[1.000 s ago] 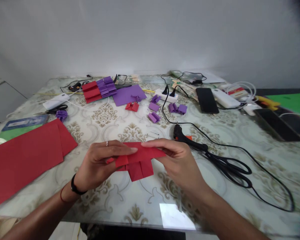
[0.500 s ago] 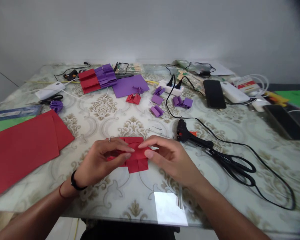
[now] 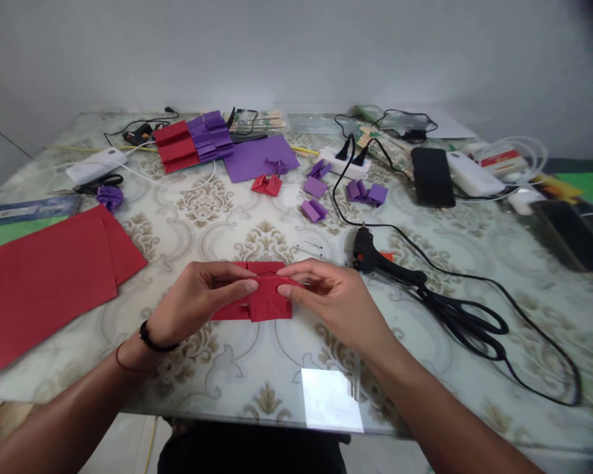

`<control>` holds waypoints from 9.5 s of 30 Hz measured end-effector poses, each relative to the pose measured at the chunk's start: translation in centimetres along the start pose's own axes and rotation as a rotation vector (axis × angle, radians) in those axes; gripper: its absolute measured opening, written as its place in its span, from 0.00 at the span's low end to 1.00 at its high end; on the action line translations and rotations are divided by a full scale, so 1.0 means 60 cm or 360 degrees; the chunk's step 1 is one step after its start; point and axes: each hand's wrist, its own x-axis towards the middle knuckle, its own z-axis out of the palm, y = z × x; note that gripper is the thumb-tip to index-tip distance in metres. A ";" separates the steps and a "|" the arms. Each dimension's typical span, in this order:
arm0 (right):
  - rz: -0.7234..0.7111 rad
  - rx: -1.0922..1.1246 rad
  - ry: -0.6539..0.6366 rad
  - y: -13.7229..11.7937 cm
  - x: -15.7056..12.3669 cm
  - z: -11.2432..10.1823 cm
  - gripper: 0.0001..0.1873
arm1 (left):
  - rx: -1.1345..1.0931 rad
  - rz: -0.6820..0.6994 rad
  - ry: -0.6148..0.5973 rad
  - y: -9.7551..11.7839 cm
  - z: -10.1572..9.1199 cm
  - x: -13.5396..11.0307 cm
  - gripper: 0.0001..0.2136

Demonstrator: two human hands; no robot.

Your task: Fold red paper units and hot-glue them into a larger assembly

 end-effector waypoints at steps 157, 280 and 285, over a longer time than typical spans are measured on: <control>-0.0275 -0.0036 0.0228 0.008 -0.016 0.054 0.05 | 0.1002 0.1012 0.0611 -0.008 0.055 -0.037 0.11; -0.0119 -0.0353 -0.0309 -0.016 -0.010 0.006 0.09 | 0.0610 0.0053 -0.0382 0.005 0.012 -0.011 0.11; -0.0158 -0.0295 -0.0338 -0.015 -0.009 0.009 0.07 | 0.0626 0.0074 -0.0386 0.008 0.012 -0.012 0.14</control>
